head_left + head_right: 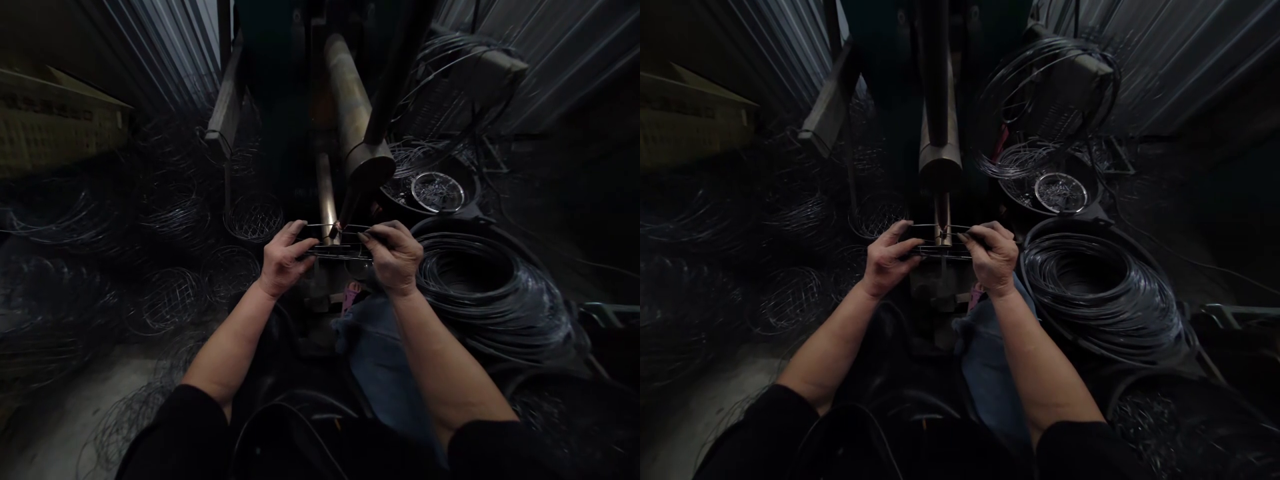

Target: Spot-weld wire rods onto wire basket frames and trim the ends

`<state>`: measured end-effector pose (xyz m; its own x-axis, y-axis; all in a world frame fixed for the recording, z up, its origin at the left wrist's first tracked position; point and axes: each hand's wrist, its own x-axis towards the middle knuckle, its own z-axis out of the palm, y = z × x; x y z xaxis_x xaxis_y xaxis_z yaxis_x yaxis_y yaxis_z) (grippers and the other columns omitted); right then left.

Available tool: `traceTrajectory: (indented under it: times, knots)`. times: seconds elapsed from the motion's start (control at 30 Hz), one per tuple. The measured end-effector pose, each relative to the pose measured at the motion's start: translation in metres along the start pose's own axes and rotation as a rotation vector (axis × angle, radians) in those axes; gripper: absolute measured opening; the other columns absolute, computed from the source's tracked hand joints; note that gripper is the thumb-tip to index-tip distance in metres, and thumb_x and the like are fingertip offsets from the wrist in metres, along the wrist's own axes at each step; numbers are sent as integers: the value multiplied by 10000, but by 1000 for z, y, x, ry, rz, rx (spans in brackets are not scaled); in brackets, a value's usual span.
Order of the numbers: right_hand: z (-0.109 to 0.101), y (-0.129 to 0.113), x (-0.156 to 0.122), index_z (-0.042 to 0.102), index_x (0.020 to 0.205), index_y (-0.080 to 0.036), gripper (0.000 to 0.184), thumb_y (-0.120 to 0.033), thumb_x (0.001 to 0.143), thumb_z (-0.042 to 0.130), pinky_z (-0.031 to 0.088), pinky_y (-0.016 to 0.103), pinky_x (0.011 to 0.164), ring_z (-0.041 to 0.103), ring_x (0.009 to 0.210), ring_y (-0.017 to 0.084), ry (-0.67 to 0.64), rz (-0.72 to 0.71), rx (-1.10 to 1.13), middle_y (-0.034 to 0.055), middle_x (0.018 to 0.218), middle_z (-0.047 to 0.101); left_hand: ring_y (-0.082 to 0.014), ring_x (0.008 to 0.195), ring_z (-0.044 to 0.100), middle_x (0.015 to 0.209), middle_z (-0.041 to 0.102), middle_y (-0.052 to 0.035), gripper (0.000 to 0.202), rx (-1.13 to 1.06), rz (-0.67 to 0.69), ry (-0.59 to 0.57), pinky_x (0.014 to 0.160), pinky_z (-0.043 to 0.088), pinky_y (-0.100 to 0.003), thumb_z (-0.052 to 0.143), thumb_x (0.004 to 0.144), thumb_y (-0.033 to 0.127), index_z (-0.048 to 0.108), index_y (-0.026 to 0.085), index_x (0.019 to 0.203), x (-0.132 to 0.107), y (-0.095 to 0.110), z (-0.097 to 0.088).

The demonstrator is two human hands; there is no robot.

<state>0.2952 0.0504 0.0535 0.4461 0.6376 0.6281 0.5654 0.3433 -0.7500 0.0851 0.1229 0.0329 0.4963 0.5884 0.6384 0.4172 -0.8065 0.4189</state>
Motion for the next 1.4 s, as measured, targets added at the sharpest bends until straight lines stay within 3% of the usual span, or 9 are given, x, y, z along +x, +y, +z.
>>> traceTrajectory:
  times: [0.6, 0.77, 0.83, 0.9, 1.0, 1.1, 1.2, 1.3, 1.4]
  knots:
    - [3, 4, 3, 692, 706, -218, 83, -288, 729, 728, 488, 312, 663, 578, 673, 150, 1, 87, 26, -2, 699, 601, -219, 1175, 594, 1289, 608, -101, 279, -72, -26, -21, 1015, 489, -367, 708, 780, 300, 715, 196, 1039, 8, -1, 0]
    - [-27, 38, -5, 717, 860, -224, 224, -317, 666, 780, 496, 349, 834, 598, 994, 203, 45, 197, 194, 52, 1062, 634, -282, 1293, 482, 1340, 562, -123, 505, 117, -57, 172, 1091, 395, -471, 707, 772, 317, 611, 197, 1254, -13, 20, -6]
    - [-38, 60, -10, 724, 827, -212, 271, -349, 609, 808, 512, 366, 787, 604, 1006, 230, -65, 341, 289, 76, 1134, 634, -262, 1176, 567, 1200, 647, -96, 440, 165, -93, 215, 1039, 439, -456, 675, 793, 272, 629, 224, 1228, -29, 38, 1]
    - [-44, 80, -12, 719, 742, -197, 286, -376, 546, 827, 520, 363, 683, 634, 870, 227, -133, 497, 373, 85, 1017, 679, -231, 1032, 629, 1053, 700, -64, 347, 108, -81, 82, 967, 488, -419, 627, 817, 229, 669, 251, 1160, -43, 53, 18]
    - [-51, 90, -16, 704, 655, -189, 282, -362, 487, 849, 506, 347, 607, 627, 707, 197, -86, 582, 423, 60, 806, 692, -276, 1163, 568, 1230, 648, -93, 453, 76, -138, -65, 1012, 453, -457, 627, 787, 222, 625, 233, 1240, -55, 63, 52]
    - [-62, 70, -24, 709, 619, -196, 237, -306, 479, 866, 500, 332, 607, 623, 678, 185, -117, 496, 418, 34, 715, 675, -327, 1288, 469, 1352, 562, -137, 593, 106, -208, -26, 1066, 398, -501, 686, 744, 316, 564, 191, 1310, -57, 59, 79]
    - [-68, 28, -38, 728, 651, -220, 140, -250, 571, 840, 492, 309, 623, 621, 694, 173, -121, 368, 328, 13, 711, 667, -343, 1296, 459, 1345, 562, -157, 699, 110, -208, 32, 1090, 371, -513, 728, 708, 446, 540, 171, 1323, -58, 53, 92]
    - [-61, -11, -47, 724, 698, -229, 55, -228, 680, 776, 494, 298, 632, 612, 693, 162, -65, 300, 203, 2, 734, 655, -354, 1289, 469, 1324, 575, -173, 769, 109, -228, 72, 1099, 358, -527, 746, 682, 488, 512, 156, 1335, -60, 50, 99]
    - [-45, -29, -48, 712, 715, -221, 30, -206, 734, 730, 497, 290, 644, 608, 710, 157, -51, 234, 138, 6, 746, 644, -346, 1260, 503, 1288, 593, -194, 758, 91, -204, 130, 1083, 389, -519, 731, 703, 489, 501, 124, 1326, -61, 44, 101]
